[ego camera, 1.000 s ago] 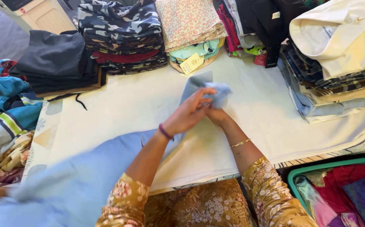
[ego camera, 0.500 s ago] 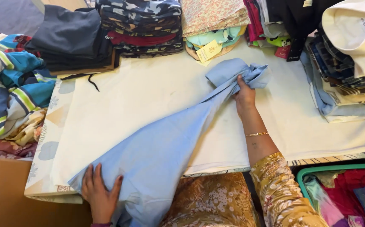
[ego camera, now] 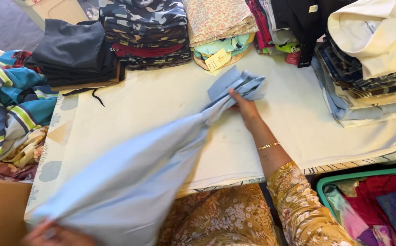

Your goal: Folding a light blue shirt on a table in a clothing workspace.

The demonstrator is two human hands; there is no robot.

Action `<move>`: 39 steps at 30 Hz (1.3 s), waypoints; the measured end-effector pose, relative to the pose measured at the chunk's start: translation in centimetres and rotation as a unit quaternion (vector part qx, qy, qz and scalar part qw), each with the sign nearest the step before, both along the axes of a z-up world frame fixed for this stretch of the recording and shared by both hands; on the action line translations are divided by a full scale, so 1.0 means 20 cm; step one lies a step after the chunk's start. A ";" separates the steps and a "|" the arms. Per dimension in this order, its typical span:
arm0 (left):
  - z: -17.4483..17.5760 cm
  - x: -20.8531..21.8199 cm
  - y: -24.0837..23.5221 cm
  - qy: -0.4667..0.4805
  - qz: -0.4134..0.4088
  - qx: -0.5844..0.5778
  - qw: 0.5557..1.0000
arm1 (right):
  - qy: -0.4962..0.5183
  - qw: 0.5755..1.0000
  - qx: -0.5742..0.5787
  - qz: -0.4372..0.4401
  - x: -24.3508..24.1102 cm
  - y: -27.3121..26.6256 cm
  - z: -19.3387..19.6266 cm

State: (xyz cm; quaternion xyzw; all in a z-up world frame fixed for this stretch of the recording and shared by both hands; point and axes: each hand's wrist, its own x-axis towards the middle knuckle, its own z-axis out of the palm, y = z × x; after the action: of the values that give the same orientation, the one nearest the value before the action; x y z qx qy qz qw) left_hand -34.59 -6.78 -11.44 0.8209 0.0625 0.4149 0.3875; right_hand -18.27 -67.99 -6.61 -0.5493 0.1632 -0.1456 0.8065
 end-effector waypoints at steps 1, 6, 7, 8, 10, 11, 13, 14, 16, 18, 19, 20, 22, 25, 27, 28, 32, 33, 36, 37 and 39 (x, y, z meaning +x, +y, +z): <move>-0.15 -0.06 0.18 -0.016 -0.014 0.001 1.000 | 0.002 0.999 -0.019 0.041 -0.01 0.03 0.00; -0.14 0.21 0.38 -0.096 -0.086 0.011 0.992 | -0.037 0.996 -0.051 0.057 -0.09 0.12 0.18; -0.07 0.33 0.34 -0.112 -0.102 0.014 0.988 | -0.051 0.997 -0.048 0.037 -0.10 0.13 0.21; 0.07 0.53 0.22 -0.126 -0.118 0.017 0.985 | -0.050 0.997 -0.046 0.036 -0.06 0.07 0.14; 0.40 0.87 -0.05 -0.157 -0.149 0.023 0.976 | -0.130 0.986 0.015 -0.104 0.03 -0.05 0.02; 0.58 1.06 -0.21 -0.173 -0.165 0.025 0.971 | -0.132 0.986 0.015 -0.105 0.08 -0.17 -0.05; 0.89 1.33 -0.58 -0.204 -0.193 0.030 0.959 | -0.195 0.926 0.088 -0.312 0.16 -0.40 -0.20; 0.94 1.39 -0.72 -0.217 -0.206 0.033 0.954 | -0.193 0.926 0.088 -0.311 0.13 -0.48 -0.20; 1.07 1.50 -1.04 -0.243 -0.234 0.038 0.940 | -0.227 0.860 -0.083 -0.449 0.08 -0.63 -0.20; 1.02 1.50 -1.28 -0.093 -0.335 -0.051 0.936 | -0.194 0.826 -0.178 -0.498 -0.04 -0.58 -0.08; 1.00 1.50 -1.41 0.059 -0.430 -0.132 0.891 | -0.159 0.781 -0.271 -0.540 -0.09 -0.55 -0.02; 0.92 1.44 -1.41 0.059 -0.431 -0.132 0.891 | -0.159 0.780 -0.271 -0.541 -0.13 -0.50 0.08; 0.75 1.33 -1.41 -0.040 -0.420 0.107 0.900 | -0.131 0.681 -0.444 -0.567 -0.20 -0.38 0.25; 0.78 1.00 -1.37 0.188 -0.420 0.129 0.878 | -0.181 0.664 -0.536 -0.489 -0.22 -0.28 0.34; 0.60 1.01 -1.25 0.244 -0.446 0.101 0.855 | -0.182 0.710 -0.527 -0.431 -0.20 -0.24 0.32; 0.51 1.01 -1.19 0.296 -0.470 0.075 0.828 | -0.184 0.751 -0.514 -0.372 -0.19 -0.22 0.31; 0.34 1.11 -0.90 0.202 -0.369 0.176 0.890 | -0.187 0.796 -0.494 -0.295 -0.20 -0.10 0.33; 0.35 1.11 -0.86 0.129 -0.328 0.222 0.909 | -0.192 0.806 -0.504 -0.243 -0.22 -0.05 0.36; 0.38 1.12 -0.77 0.160 -0.236 0.235 0.929 | -0.195 0.848 -0.491 -0.029 -0.31 0.08 0.41; 0.40 1.12 -0.74 0.264 -0.189 0.198 0.925 | -0.187 0.858 -0.460 0.131 -0.35 0.13 0.42; 0.32 1.22 -0.59 0.235 -0.207 0.117 0.943 | -0.176 0.813 -0.520 0.193 -0.45 0.23 0.50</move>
State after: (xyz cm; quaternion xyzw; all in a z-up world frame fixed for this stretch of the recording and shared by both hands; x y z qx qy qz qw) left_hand -10.10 -18.52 -5.00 0.9293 -0.0688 0.1255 0.3404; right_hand -27.30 -63.35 3.36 -0.8720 -0.1908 -0.1443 0.4271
